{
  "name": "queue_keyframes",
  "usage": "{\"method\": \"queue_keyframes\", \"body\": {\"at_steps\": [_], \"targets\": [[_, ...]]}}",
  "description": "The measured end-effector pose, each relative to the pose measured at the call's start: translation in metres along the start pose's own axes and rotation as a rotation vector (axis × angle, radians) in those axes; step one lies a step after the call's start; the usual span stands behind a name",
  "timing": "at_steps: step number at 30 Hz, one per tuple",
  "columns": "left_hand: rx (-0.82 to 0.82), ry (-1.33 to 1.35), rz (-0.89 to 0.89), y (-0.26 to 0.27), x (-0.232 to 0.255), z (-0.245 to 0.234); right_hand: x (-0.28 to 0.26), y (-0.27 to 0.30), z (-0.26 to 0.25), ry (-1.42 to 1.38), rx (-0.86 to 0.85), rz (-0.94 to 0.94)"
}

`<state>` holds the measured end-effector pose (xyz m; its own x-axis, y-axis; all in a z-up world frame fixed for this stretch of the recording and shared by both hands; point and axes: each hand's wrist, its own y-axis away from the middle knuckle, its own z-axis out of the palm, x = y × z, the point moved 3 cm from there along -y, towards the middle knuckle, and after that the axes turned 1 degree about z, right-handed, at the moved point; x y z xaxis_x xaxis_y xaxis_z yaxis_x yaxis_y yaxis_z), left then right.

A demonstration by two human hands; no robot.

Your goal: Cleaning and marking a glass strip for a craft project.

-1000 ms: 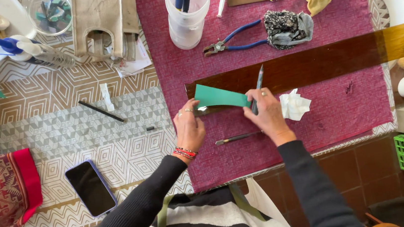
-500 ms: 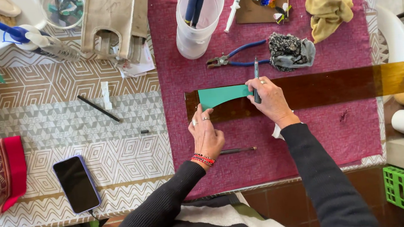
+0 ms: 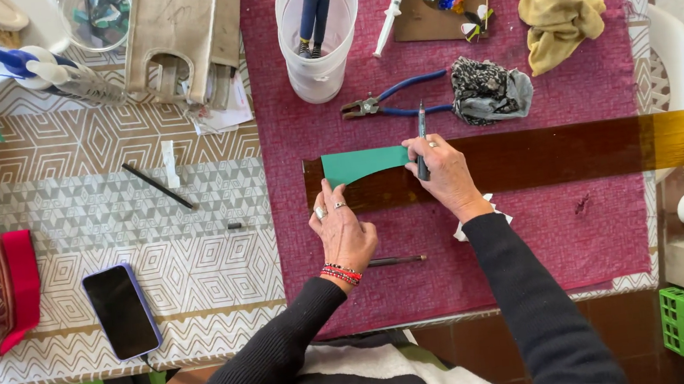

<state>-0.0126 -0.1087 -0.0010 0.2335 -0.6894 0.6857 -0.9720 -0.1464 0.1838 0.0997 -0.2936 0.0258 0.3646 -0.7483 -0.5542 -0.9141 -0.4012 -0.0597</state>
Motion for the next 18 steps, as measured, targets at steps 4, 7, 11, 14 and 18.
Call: {"method": "queue_keyframes", "body": {"at_steps": [4,7,11,14,18], "targets": [[-0.011,-0.029,0.004,0.003,-0.001,0.004,-0.002,0.004,0.0,0.0,0.011,0.005],[-0.006,-0.047,0.019,0.003,0.001,0.003,-0.001,0.007,0.001,-0.009,0.039,-0.002],[-0.021,-0.057,0.033,0.003,0.004,0.0,0.007,0.013,0.006,-0.028,0.079,0.058],[-0.05,-0.074,0.025,0.002,0.002,0.004,0.018,0.017,0.005,-0.031,0.136,0.138],[-0.084,-0.088,0.009,0.003,0.001,0.005,0.023,0.021,0.003,-0.001,0.15,0.155]]}}
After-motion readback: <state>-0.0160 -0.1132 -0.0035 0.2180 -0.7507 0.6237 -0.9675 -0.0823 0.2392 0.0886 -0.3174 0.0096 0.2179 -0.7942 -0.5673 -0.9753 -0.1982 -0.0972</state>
